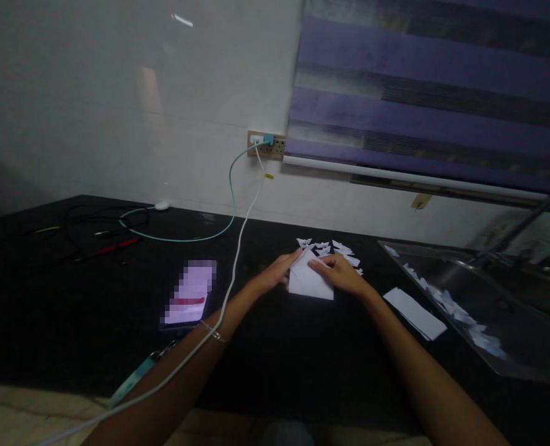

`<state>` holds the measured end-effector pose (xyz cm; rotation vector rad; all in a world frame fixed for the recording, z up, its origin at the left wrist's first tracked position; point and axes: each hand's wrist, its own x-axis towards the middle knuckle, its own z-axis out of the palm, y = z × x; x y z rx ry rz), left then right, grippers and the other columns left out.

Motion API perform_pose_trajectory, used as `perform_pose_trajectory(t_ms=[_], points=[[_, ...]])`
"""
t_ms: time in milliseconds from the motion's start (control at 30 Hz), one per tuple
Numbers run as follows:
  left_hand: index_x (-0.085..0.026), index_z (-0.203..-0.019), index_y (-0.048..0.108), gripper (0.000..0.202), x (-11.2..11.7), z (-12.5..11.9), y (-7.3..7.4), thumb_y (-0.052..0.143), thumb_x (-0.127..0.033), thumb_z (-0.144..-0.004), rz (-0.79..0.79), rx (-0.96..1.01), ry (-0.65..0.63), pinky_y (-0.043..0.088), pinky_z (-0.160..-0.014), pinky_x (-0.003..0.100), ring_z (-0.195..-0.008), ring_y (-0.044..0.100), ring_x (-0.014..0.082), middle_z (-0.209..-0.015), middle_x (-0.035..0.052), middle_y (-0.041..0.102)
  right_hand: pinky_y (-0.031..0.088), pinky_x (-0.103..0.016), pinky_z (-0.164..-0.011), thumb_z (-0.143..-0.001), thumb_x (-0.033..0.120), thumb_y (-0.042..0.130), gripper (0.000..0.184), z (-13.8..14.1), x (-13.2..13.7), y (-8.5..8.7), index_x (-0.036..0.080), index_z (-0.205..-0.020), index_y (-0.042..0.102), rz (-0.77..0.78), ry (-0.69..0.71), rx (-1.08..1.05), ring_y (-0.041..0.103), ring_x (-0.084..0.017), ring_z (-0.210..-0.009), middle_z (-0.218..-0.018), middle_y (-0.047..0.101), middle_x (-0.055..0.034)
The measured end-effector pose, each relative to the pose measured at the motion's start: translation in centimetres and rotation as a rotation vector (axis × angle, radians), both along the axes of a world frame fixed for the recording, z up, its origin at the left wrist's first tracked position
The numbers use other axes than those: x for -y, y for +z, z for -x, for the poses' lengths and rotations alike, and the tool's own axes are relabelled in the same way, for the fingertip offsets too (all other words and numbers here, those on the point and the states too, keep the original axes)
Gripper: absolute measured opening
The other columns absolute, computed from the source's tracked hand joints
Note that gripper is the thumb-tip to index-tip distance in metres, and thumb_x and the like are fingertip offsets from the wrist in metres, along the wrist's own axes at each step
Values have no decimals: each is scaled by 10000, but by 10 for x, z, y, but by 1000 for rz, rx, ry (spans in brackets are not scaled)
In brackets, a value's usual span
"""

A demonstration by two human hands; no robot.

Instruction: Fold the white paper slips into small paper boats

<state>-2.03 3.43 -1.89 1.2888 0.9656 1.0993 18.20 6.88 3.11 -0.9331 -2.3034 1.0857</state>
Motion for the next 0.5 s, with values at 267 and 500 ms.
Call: perform_pose_trajectory(t_ms=[267,500], points=[[-130,-825,613,517,22,-4,13,496,-627,-911,-137,-125,-72,315,-407,225,-438,438,80,-568,-12,507,432,-239,-573,-931,498,525,388,-9,5,2,139,-917,671,-35,96,-3,565,-140,-659,-786,654,-47],[-119,-816,627,634,19,-2,14,416,-712,-894,-12,-7,-41,337,-465,225,-507,485,109,-582,13,532,434,-248,-582,-881,464,616,313,-8,7,-4,154,-878,658,-91,51,-104,571,-141,-673,-812,654,-48]])
